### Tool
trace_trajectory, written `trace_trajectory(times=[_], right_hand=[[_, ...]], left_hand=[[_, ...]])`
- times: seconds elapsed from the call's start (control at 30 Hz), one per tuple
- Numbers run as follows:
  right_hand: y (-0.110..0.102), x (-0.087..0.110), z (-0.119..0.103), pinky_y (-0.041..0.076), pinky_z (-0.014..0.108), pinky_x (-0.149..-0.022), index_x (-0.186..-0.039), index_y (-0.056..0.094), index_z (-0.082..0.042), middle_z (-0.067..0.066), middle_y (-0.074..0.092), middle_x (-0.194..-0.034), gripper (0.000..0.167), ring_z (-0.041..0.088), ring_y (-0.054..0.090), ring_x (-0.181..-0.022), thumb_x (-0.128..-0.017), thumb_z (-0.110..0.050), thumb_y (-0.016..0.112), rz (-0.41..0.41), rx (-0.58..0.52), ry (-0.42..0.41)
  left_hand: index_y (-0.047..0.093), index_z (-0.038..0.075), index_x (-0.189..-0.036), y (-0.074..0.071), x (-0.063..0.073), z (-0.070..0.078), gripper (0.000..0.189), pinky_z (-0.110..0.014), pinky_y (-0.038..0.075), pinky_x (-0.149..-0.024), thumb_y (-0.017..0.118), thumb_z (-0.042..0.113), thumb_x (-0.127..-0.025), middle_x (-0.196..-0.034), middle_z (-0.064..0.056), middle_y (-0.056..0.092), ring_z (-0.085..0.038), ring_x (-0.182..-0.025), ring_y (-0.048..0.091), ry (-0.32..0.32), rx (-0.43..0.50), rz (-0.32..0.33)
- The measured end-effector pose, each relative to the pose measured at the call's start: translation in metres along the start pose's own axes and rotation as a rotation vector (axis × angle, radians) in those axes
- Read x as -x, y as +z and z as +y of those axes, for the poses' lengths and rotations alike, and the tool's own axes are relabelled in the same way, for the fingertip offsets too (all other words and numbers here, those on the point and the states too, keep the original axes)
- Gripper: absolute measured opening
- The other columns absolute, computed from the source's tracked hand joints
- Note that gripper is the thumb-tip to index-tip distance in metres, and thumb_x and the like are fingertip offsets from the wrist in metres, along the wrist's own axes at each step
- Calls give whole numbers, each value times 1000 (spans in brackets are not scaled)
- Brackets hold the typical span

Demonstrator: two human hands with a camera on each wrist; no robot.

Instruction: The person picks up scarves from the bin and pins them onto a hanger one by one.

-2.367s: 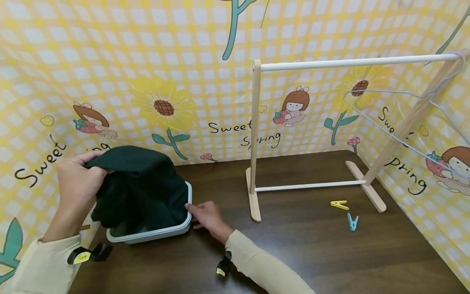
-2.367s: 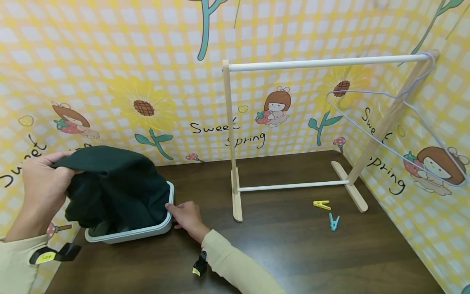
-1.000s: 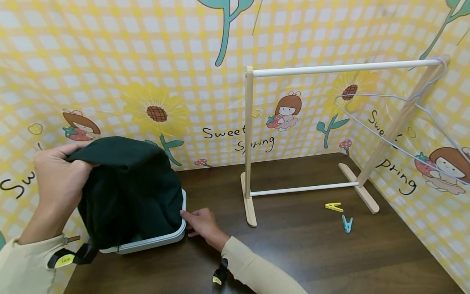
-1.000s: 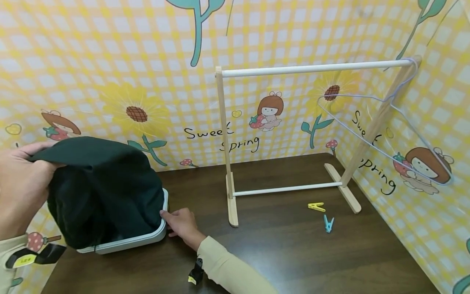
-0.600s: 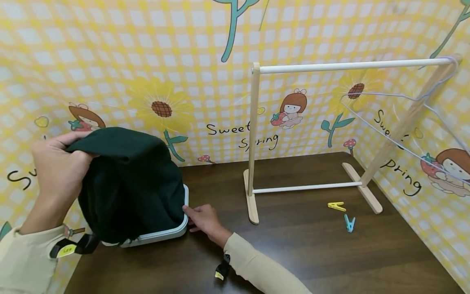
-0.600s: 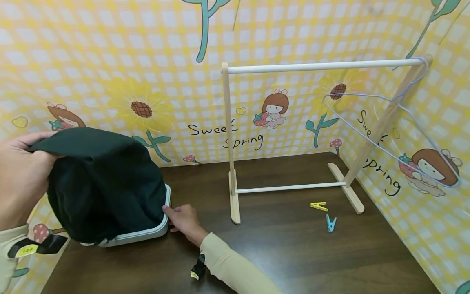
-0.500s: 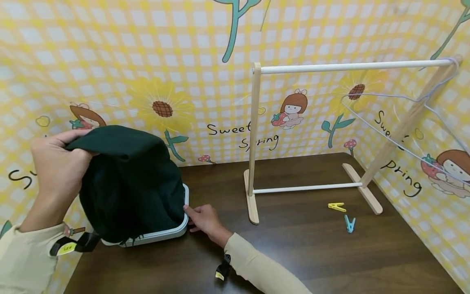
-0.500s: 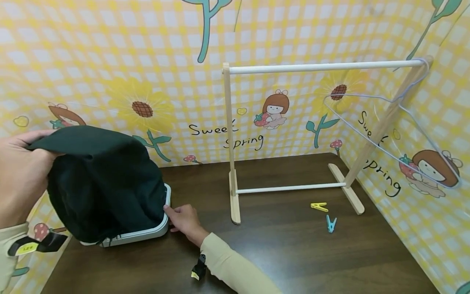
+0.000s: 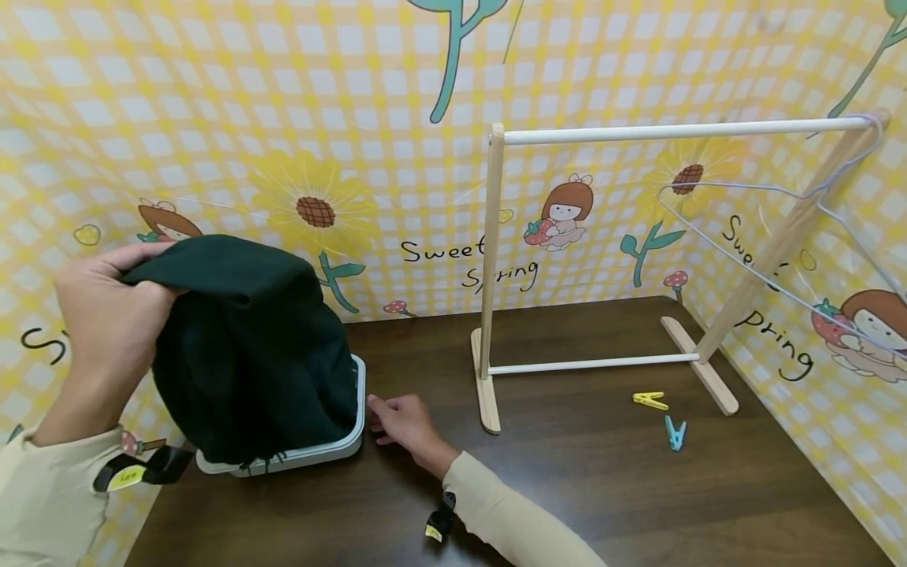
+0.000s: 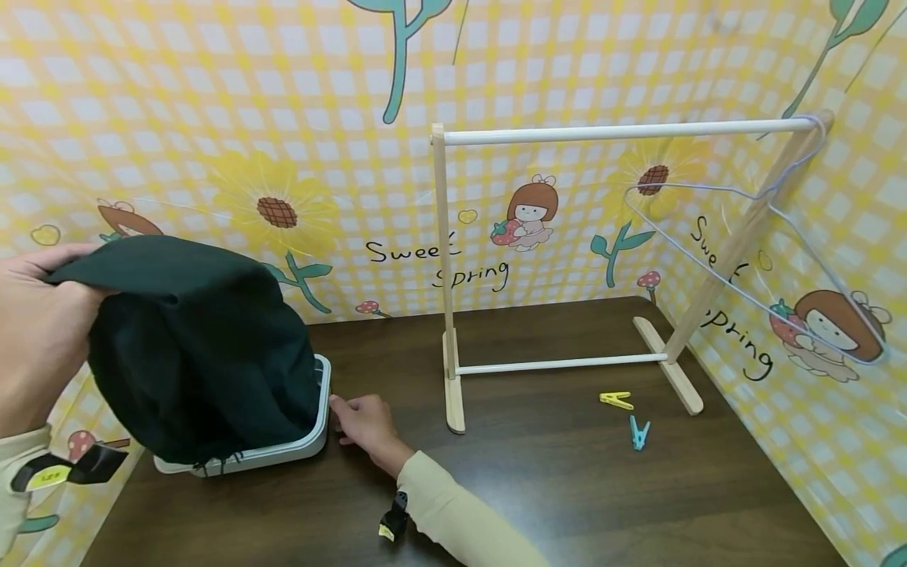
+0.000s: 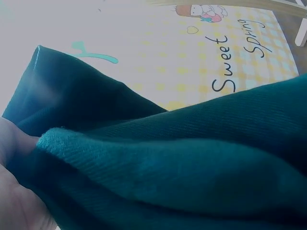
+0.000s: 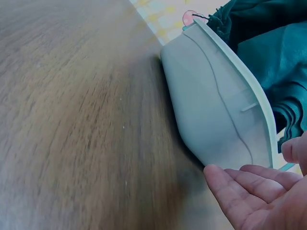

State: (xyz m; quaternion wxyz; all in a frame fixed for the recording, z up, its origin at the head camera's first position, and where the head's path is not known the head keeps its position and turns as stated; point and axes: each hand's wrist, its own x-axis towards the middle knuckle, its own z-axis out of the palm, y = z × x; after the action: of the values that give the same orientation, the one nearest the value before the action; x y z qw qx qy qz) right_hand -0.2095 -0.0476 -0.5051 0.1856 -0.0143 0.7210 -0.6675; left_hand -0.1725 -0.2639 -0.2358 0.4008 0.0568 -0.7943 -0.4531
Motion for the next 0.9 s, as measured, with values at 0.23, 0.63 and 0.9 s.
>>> trace_trajectory(times=[0.23, 0.63, 0.9], right_hand=[[-11, 0, 2, 62, 32, -68, -108, 76, 1, 13, 76, -99, 38, 19, 74, -86, -100, -33, 64, 26, -16, -4], [-20, 7, 10, 62, 32, -69, -112, 75, 3, 14, 76, -102, 31, 19, 75, -88, -101, -23, 62, 0, -52, 3], [-27, 7, 10, 62, 32, -69, -114, 74, 3, 18, 77, -104, 31, 22, 76, -91, -100, -21, 62, -2, -89, -4]], left_hand=[[80, 2, -101, 3, -3, 7, 22, -7, 47, -66, 66, -1, -85, -71, 33, 63, 10, -68, 62, 28, 3, 12], [80, 0, -101, 7, -1, 8, 19, -7, 48, -68, 68, 5, -88, -72, 31, 64, 9, -67, 62, 94, 7, 13], [81, 1, -96, 15, -9, 15, 17, -13, 50, -81, 67, 6, -88, -78, 25, 65, 3, -78, 64, 157, 44, 51]])
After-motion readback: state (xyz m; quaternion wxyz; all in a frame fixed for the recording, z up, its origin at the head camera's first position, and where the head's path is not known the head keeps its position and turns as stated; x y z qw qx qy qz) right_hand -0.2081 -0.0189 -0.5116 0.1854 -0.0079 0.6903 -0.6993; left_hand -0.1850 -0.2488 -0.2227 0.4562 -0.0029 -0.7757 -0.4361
